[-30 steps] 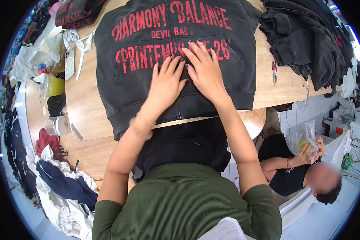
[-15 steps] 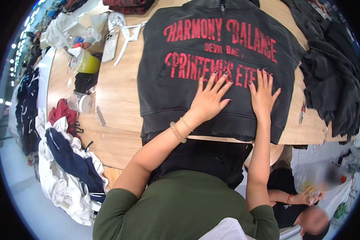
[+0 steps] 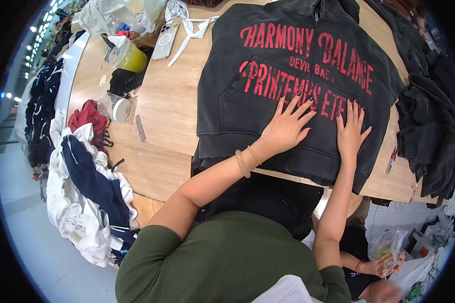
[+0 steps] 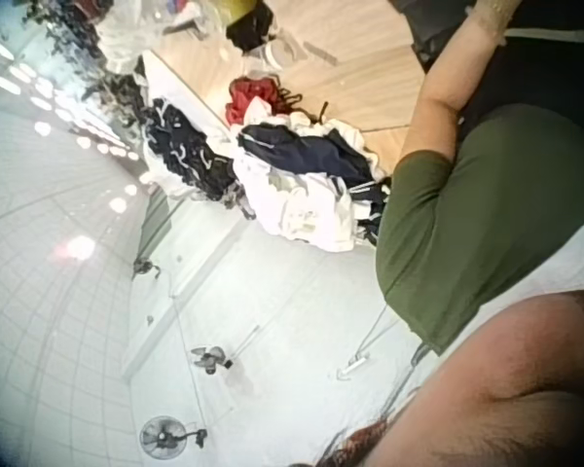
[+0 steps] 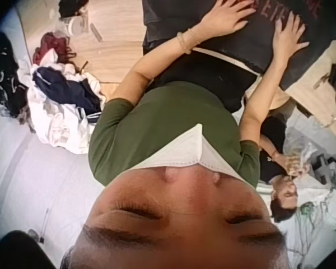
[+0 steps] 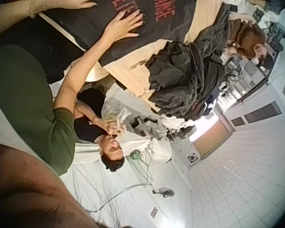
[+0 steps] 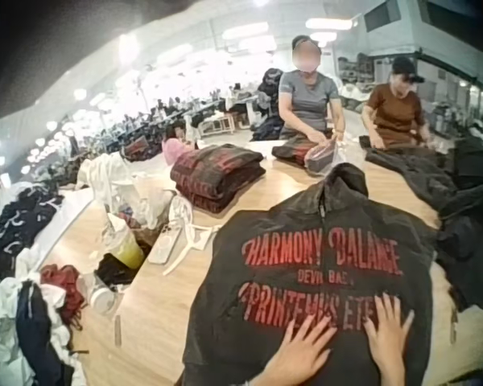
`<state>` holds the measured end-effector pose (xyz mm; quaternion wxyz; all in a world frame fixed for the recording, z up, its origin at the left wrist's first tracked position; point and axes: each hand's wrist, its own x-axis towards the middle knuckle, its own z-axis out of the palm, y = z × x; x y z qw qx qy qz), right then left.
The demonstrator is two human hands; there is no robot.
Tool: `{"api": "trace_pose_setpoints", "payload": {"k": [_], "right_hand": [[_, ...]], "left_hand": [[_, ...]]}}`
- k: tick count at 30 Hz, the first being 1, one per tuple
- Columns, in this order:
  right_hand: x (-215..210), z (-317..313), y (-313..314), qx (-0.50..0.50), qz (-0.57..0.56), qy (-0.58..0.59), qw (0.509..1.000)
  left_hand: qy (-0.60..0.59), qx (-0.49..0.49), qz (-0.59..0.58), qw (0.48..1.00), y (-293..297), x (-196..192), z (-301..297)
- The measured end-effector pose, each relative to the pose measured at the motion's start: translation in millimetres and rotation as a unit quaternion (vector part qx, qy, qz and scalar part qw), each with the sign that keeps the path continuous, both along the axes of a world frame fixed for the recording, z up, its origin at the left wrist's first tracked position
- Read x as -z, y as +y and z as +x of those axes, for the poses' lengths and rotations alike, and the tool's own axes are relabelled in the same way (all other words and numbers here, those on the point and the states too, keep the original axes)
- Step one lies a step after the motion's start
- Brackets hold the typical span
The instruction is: The recorder is trimming loose threads with snips and folding black hoodies on a large work table.
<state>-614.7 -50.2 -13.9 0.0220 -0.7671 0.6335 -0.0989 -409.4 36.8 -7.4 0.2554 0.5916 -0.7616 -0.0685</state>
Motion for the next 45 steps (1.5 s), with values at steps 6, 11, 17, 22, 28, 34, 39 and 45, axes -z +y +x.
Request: {"api": "trace_pose_setpoints", "payload": {"k": [6,11,17,22,28,34,39,45], "right_hand": [[-53.2,-99.1,31.9,-0.032,0.069,-0.463,0.883],[-19.7,-210.2,71.3,0.101,0.016,-0.446,0.889],[34.7,-236.2,48.4,0.185,-0.154,-0.18,0.954],[38.7,-186.5,33.2,0.304,-0.175,-0.109,0.93],[28.0,-180.0,19.7,0.315,-0.226,-0.109,0.915],[19.5,-167.2,0.9,0.351,-0.158,-0.059,0.921],[44.8,-215.8,5.1,0.271,-0.238,-0.126,0.924],[34.2,-255.3,6.8,0.237,-0.162,-0.411,0.865]], "left_hand": [[0.17,0.115,0.077,0.976,78.3,-55.6,70.0],[0.167,-0.129,0.039,0.977,125.6,-69.4,136.4],[0.247,-0.245,0.026,0.937,65.0,-44.5,150.4],[0.17,-0.268,0.078,0.945,42.7,-5.9,167.0],[0.249,-0.258,0.025,0.933,39.5,13.2,174.9],[0.297,-0.312,-0.032,0.902,53.3,-5.2,165.2],[0.311,-0.294,-0.09,0.899,56.6,-4.2,151.8],[0.356,-0.304,-0.09,0.879,64.7,-18.2,156.6]]}}
